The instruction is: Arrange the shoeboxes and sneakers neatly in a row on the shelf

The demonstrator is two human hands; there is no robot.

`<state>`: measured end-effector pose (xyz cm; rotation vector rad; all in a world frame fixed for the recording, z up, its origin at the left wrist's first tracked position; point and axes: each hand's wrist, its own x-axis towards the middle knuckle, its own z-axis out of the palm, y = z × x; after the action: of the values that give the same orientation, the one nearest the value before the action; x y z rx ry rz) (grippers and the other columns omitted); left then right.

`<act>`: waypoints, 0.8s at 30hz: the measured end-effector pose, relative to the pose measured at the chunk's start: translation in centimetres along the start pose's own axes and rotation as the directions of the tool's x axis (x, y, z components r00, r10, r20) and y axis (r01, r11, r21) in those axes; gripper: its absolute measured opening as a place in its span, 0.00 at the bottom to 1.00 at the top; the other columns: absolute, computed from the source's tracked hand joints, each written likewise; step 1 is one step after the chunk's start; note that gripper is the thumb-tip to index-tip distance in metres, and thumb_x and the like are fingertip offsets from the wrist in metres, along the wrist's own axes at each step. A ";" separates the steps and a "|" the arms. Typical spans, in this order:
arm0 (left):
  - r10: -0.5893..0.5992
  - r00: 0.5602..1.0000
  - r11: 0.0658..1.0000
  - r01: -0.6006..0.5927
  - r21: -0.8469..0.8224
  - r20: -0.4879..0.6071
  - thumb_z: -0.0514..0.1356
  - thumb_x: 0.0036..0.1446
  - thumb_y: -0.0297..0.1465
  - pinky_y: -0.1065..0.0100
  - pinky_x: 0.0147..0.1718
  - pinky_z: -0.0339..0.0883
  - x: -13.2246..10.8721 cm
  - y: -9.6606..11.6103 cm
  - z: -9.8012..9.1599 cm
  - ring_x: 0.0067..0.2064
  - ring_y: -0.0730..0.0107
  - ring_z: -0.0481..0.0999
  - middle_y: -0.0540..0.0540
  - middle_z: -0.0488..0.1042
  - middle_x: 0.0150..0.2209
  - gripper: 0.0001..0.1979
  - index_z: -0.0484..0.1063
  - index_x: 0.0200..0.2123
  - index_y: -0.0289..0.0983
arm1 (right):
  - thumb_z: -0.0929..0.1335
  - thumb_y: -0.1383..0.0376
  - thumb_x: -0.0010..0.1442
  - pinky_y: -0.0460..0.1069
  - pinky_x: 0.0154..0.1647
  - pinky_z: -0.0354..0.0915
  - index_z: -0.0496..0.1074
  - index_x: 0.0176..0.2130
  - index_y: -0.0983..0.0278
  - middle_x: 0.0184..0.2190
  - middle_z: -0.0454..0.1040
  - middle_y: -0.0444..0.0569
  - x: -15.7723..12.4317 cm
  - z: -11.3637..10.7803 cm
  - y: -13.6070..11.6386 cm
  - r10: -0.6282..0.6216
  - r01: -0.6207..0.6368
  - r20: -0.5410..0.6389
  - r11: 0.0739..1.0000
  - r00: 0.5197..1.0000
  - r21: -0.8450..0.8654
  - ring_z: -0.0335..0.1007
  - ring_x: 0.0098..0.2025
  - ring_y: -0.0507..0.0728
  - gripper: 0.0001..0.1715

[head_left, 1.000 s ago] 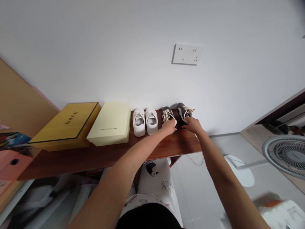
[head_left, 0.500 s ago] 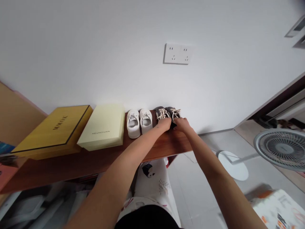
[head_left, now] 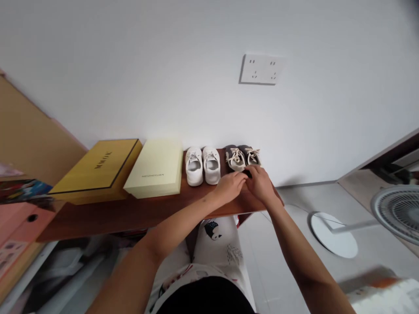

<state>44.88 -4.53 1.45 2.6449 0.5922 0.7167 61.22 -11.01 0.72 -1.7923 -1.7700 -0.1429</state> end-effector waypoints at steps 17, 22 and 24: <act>-0.942 0.217 0.309 0.253 -0.917 -0.257 0.64 0.55 0.36 0.67 0.42 0.68 -27.3 -13.1 -16.6 0.37 0.73 0.73 0.49 0.72 0.38 0.12 0.67 0.42 0.40 | 0.78 0.55 0.45 0.47 0.38 0.68 0.69 0.40 0.60 0.32 0.75 0.43 -4.7 15.5 -25.8 0.300 -0.558 0.627 -0.291 0.718 0.778 0.73 0.35 0.51 0.25; -0.970 -0.222 0.089 0.041 -0.995 -0.096 0.64 0.55 0.35 0.68 0.36 0.67 -28.4 -20.5 -22.7 0.29 0.78 0.65 0.54 0.62 0.33 0.14 0.60 0.35 0.41 | 0.74 0.53 0.52 0.45 0.31 0.69 0.66 0.34 0.61 0.26 0.71 0.41 2.3 19.4 -31.8 0.583 -0.435 0.712 -0.565 0.391 0.701 0.71 0.32 0.52 0.19; -0.958 -0.285 0.008 0.019 -1.000 -0.013 0.65 0.53 0.34 0.70 0.31 0.66 -28.3 -21.9 -23.7 0.26 0.79 0.62 0.55 0.60 0.31 0.15 0.59 0.34 0.40 | 0.73 0.54 0.53 0.45 0.27 0.68 0.65 0.37 0.61 0.27 0.71 0.42 3.6 20.4 -33.1 0.684 -0.408 0.640 -0.503 0.352 0.762 0.70 0.31 0.52 0.19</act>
<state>3.25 5.81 0.32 0.1682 1.4820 1.5213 23.71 -0.55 -2.80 -1.1087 0.1090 1.1513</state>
